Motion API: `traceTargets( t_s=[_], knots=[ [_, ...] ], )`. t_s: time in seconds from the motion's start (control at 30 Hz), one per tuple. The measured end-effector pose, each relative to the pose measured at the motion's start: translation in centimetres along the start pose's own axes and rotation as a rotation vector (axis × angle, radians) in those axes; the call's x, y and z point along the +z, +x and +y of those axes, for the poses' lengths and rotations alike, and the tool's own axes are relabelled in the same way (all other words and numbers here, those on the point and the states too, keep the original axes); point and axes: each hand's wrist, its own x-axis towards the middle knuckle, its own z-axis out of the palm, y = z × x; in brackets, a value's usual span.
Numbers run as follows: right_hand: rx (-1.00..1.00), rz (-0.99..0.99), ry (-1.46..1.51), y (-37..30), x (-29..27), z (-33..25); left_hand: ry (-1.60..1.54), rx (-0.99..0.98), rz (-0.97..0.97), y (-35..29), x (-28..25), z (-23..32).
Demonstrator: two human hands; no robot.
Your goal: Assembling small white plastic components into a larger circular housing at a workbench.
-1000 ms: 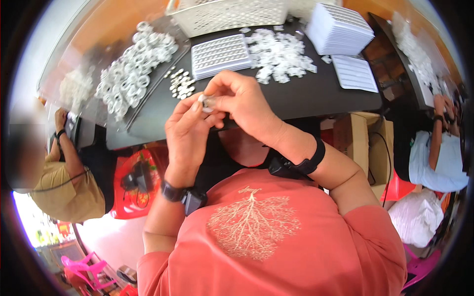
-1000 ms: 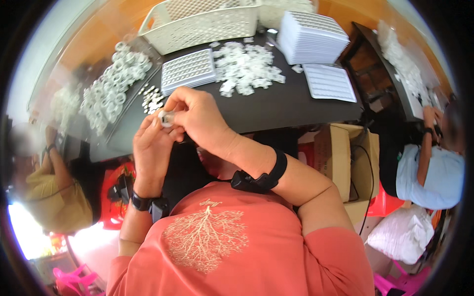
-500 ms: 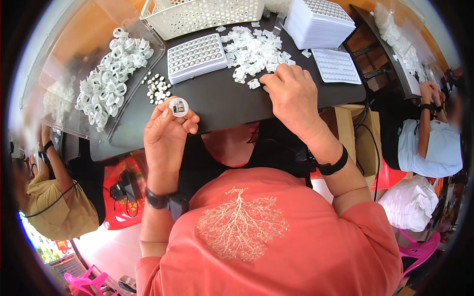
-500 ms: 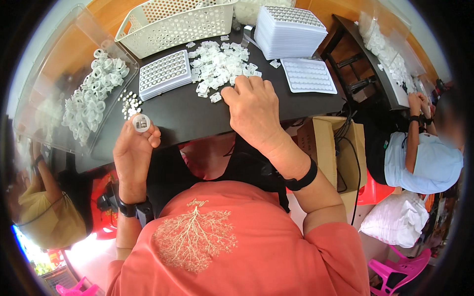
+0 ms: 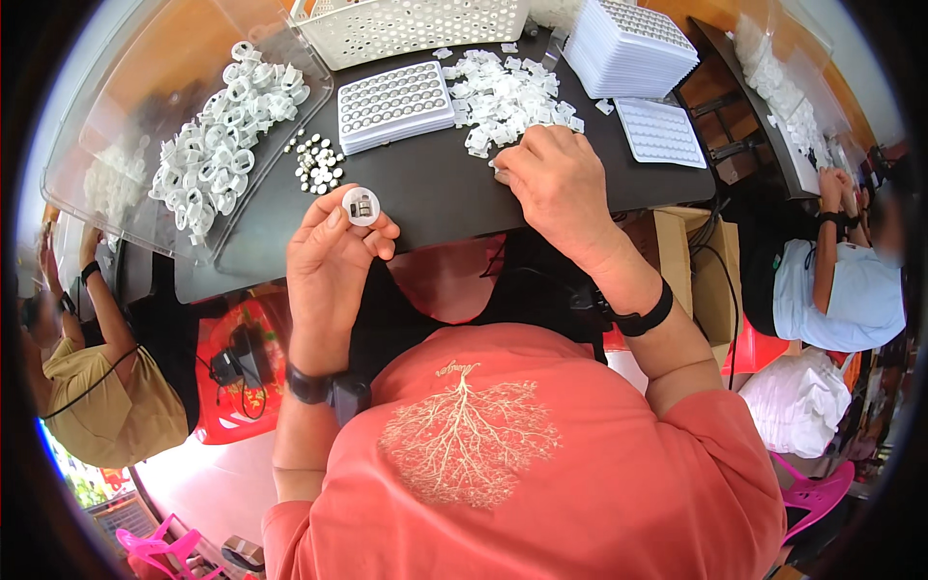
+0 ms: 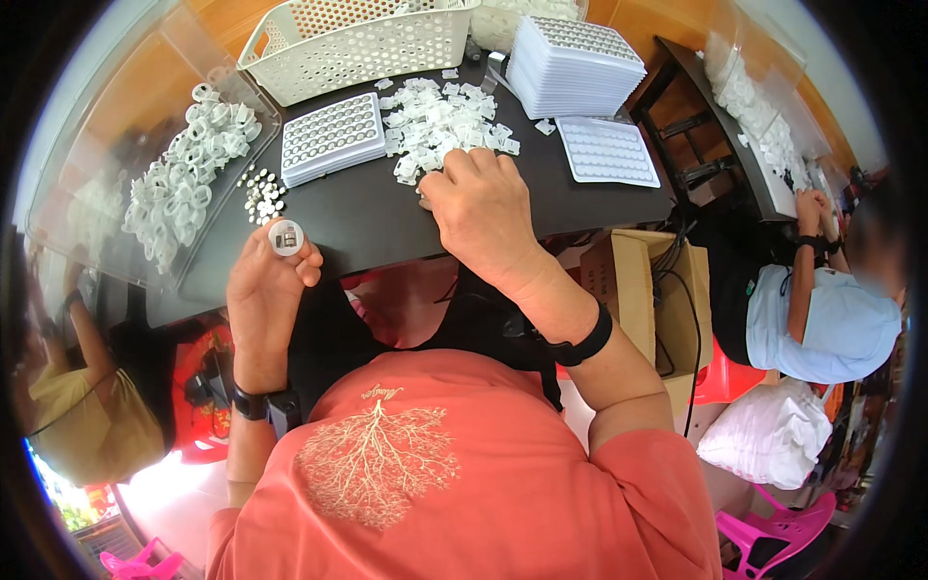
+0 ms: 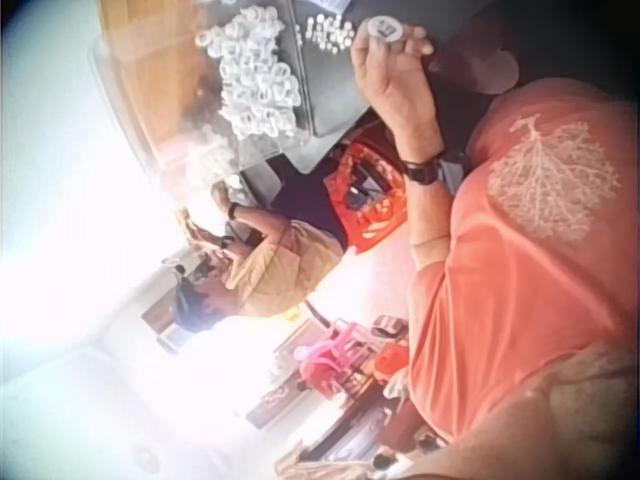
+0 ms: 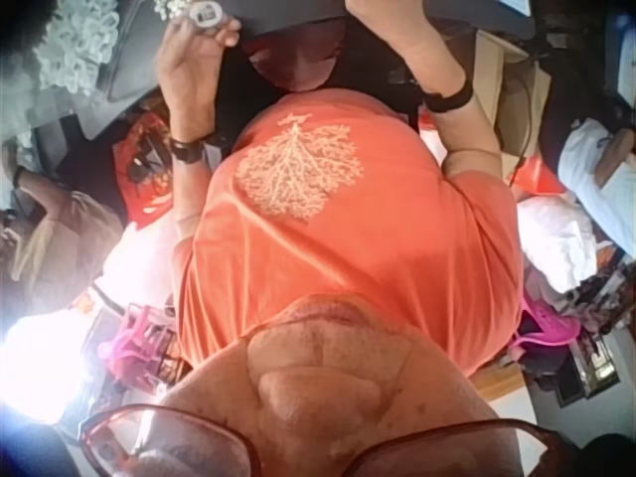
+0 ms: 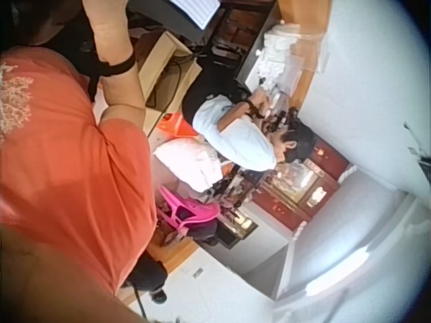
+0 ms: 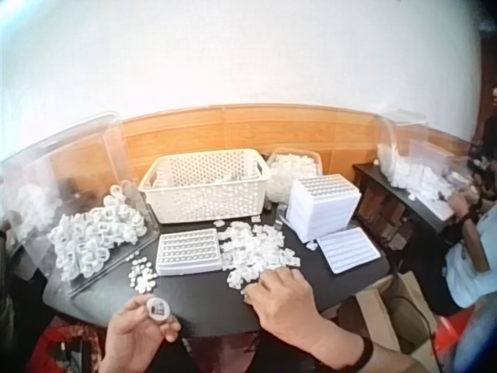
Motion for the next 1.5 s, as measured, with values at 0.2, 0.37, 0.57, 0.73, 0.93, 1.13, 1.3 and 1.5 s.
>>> traceTargets(
  t_s=[0.2, 0.37, 0.57, 0.73, 0.93, 1.13, 1.3, 1.5],
  knots=[
    [0.02, 0.008, 0.087, -0.1, -0.3, 0.1, 0.009, -0.002, 0.012, 0.0, 0.1, 0.0],
    [-0.053, -0.052, 0.134, -1.0, -0.8, -0.5, 0.021, 0.0, 0.024, 0.1, -0.1, -0.2],
    [-0.169, -0.046, 0.288, -2.3, -1.8, -1.4, -0.054, -0.012, 0.014, 0.3, -0.2, 0.0],
    [-0.155, 0.109, 0.469, -2.4, -1.2, -1.5, -0.036, -0.086, -0.013, 1.1, 0.4, 0.1],
    [0.389, -0.045, 1.187, 2.9, -0.9, -4.7, -0.118, -0.085, -0.121, 1.8, 2.0, -0.9],
    [0.604, -0.089, 1.526, 5.1, 0.6, -6.6, -0.122, -0.046, -0.111, 2.4, 1.4, -1.4],
    [0.649, -0.125, 1.514, 5.0, 1.5, -6.9, -0.151, -0.043, -0.097, 2.5, 1.1, -1.4],
    [0.698, -0.092, 1.536, 5.0, 1.8, -7.3, -0.144, -0.05, -0.109, 2.9, 0.7, -1.5]
  ],
)
